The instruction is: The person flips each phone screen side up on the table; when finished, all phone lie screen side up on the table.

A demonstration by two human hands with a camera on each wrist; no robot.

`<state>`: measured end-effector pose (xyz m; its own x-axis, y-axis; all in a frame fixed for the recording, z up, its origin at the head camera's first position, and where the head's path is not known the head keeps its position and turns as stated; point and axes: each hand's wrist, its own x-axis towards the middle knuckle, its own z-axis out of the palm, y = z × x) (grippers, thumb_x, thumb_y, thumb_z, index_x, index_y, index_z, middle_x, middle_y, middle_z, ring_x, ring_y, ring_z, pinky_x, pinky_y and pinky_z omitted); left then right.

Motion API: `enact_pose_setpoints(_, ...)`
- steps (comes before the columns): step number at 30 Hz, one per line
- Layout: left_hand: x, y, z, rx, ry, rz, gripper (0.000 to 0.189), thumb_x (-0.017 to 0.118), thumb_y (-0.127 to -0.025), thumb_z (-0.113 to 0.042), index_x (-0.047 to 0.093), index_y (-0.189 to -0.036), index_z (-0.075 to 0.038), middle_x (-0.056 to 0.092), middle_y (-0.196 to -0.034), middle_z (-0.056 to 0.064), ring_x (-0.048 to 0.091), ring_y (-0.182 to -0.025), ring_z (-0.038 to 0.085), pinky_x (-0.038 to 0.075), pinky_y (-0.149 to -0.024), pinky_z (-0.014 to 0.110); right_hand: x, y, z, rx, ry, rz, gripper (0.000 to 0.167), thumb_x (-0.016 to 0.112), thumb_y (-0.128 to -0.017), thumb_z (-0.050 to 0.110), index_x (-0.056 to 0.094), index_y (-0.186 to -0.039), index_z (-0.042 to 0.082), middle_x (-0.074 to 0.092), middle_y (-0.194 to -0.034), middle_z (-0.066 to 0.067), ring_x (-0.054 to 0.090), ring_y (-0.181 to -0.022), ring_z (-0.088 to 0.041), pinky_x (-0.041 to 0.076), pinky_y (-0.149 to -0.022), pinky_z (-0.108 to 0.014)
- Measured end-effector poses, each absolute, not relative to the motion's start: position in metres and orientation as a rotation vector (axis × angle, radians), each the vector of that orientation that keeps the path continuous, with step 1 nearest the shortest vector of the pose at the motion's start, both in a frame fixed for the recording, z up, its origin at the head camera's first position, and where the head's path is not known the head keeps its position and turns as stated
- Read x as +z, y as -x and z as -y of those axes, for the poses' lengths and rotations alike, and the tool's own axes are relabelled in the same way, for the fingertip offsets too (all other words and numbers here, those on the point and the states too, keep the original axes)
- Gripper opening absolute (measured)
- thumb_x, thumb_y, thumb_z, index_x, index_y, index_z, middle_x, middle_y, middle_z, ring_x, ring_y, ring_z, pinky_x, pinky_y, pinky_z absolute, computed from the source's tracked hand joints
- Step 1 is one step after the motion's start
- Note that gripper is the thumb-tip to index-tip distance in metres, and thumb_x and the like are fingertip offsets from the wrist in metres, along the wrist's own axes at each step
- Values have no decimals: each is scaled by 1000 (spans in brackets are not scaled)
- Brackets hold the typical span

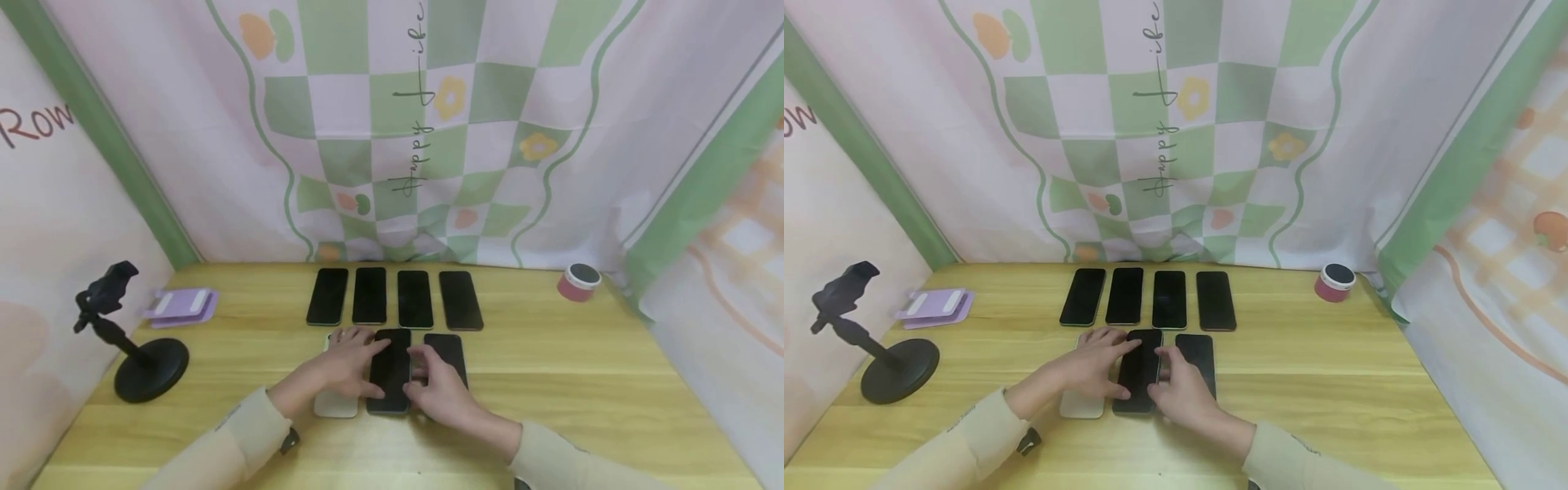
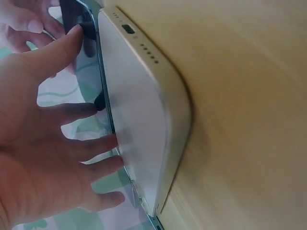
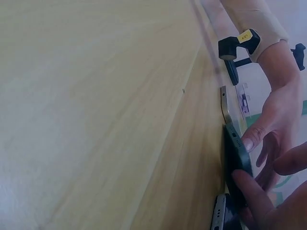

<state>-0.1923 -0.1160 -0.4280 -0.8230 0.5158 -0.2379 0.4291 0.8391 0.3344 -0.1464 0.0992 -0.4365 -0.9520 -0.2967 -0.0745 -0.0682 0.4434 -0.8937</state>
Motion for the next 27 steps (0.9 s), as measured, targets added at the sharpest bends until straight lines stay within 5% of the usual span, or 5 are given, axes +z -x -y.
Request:
enact_pose_setpoints(6, -430, 191, 115, 374, -688, -2711, 87, 81, -86, -51, 44, -158, -19, 39, -165, 17, 32, -154, 41, 20, -124, 73, -432, 148, -94, -1397, 223, -2553, 58, 76, -84, 6, 55, -138, 1, 69, -132, -24, 70, -116, -32, 60, -96, -49)
enact_pose_setpoints(13, -431, 191, 113, 372, -672, -2720, 88, 82, -84, -51, 45, -157, -18, 39, -164, 19, 32, -153, 42, 20, -124, 72, -424, 150, -91, -1295, 192, -2549, 55, 75, -87, 12, 55, -138, 3, 69, -127, -20, 67, -117, -30, 54, -101, -55)
enact_pose_setpoints(21, -433, 191, 111, 357, -660, -2754, 88, 83, -83, -53, 48, -155, -18, 43, -161, 19, 37, -149, 41, 23, -122, 73, -421, 151, -87, -1268, 207, -2518, 60, 75, -87, 14, 51, -140, 0, 67, -123, -22, 64, -111, -30, 53, -98, -54)
enact_pose_setpoints(27, -434, 191, 111, 340, -652, -2757, 88, 83, -83, -53, 47, -156, -19, 43, -161, 19, 37, -149, 41, 24, -121, 72, -422, 151, -84, -1258, 189, -2506, 60, 75, -87, 15, 50, -140, 0, 65, -107, -16, 58, -96, -25, 49, -83, -40)
